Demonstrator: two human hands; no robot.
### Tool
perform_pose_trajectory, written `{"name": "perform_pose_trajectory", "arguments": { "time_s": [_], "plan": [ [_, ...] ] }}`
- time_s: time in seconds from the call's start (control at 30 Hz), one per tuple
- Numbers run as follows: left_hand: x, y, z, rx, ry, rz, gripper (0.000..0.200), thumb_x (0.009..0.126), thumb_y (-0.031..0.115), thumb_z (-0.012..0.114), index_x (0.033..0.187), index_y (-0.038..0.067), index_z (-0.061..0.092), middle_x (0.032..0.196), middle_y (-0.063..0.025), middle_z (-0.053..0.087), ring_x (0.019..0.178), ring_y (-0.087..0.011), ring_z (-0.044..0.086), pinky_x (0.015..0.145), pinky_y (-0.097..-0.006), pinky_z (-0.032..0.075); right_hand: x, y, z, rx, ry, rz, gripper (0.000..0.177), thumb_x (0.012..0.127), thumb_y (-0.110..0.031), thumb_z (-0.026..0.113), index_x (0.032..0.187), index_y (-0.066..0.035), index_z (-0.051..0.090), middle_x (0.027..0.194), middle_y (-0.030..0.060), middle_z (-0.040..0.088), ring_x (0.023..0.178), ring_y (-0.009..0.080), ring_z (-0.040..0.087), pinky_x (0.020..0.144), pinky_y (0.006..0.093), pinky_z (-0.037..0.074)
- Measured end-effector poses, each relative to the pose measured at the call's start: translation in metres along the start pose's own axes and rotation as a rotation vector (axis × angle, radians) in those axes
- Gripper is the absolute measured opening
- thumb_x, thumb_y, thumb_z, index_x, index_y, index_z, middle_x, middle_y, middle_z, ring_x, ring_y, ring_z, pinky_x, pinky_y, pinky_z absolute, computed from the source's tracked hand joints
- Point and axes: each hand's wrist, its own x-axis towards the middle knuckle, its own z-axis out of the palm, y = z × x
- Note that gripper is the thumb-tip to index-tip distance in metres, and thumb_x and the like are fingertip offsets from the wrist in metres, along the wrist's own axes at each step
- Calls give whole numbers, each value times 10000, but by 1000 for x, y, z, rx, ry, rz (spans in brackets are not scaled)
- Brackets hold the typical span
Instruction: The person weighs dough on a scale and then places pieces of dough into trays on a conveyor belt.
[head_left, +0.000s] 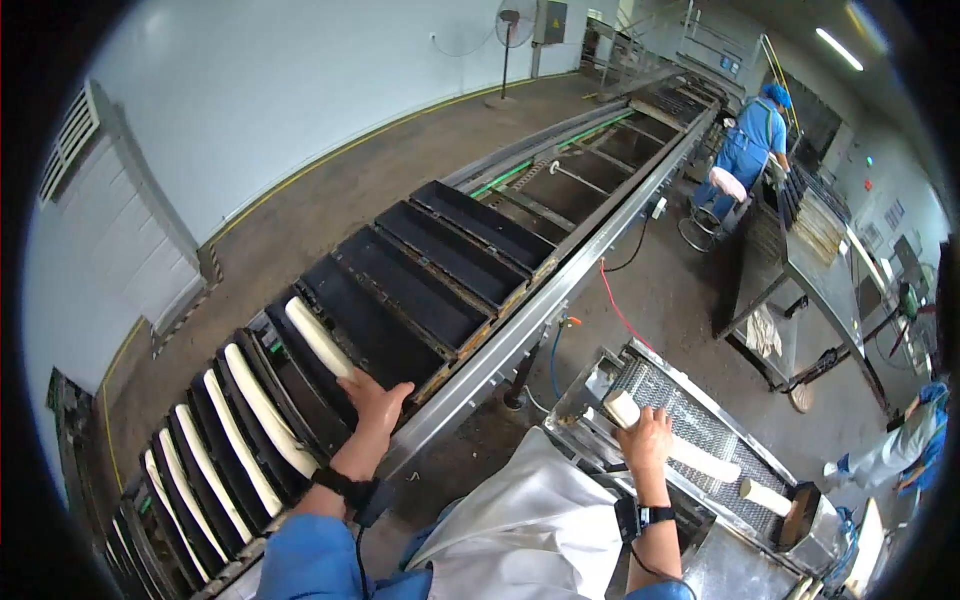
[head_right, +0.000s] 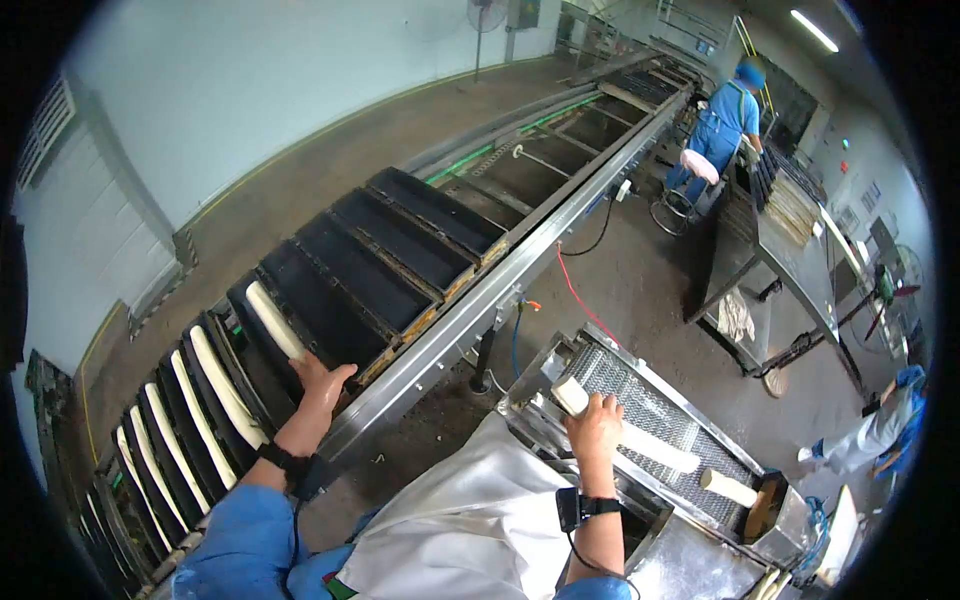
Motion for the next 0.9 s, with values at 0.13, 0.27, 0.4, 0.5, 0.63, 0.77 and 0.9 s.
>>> {"name": "perform_pose_trajectory", "arguments": {
  "time_s": [0.13, 0.27, 0.4, 0.5, 0.63, 0.77, 0.9],
  "plan": [
    [-13, 10, 0, 118, 7, 26, 1236, 729, 389, 793, 1461, -159, -38, 1486, -449, -125, 1432, -537, -62, 1189, -520, 35, -14, 3, -6, 206, 49, -24, 443, 650, -170, 802, 1001, 5, 597, 1016, 210, 600, 989, 391, 581, 873, 474, 492],
    [-1, 23, 18, 139, 65, 53, 1190, 718, 371, 802, 1462, -157, 38, 1488, -453, -61, 1419, -563, 20, 1187, -514, 134, 17, -1, -53, 1125, -149, 241, 409, 703, -152, 763, 1052, -22, 595, 937, 125, 655, 831, 242, 677, 670, 351, 545],
    [-4, 53, 25, 73, 61, 72, 1138, 726, 351, 795, 1466, -149, 90, 1494, -444, -25, 1410, -551, 121, 1176, -499, 199, 26, -54, -177, 1697, 32, -59, 394, 833, -154, 731, 1138, 8, 543, 1039, 117, 625, 922, 210, 646, 751, 383, 581],
    [13, 51, 42, 34, 133, 115, 1093, 722, 321, 795, 1462, -142, 139, 1505, -419, 19, 1390, -531, 207, 1157, -482, 259, 25, -96, -232, 1853, -43, -289, 553, 855, -161, 716, 1324, 12, 479, 1225, 179, 590, 1084, 285, 629, 868, 432, 565],
    [12, 70, 52, -124, 157, 127, 1054, 714, 280, 804, 1464, -119, 180, 1512, -390, 59, 1392, -502, 232, 1159, -458, 267, 30, -129, -239, 1937, -349, -532, 812, 805, -125, 742, 1494, -34, 322, 1410, 227, 484, 1283, 343, 513, 1047, 495, 439],
    [16, 78, 59, -41, 174, 169, 1010, 742, 264, 785, 1463, -118, 189, 1512, -384, 64, 1397, -488, 234, 1162, -454, 268, 32, -109, -195, 1577, -402, -394, 776, 820, 15, 660, 1512, -88, 323, 1475, 214, 415, 1357, 326, 427, 1049, 430, 451],
    [13, 92, 49, -65, 162, 115, 1000, 748, 269, 752, 1460, -129, 175, 1506, -394, 65, 1396, -496, 230, 1158, -453, 280, 47, -4, -103, 719, -262, -171, 727, 758, -1, 679, 1432, -16, 408, 1461, 196, 441, 1338, 337, 449, 1082, 412, 411]
  ]
}}
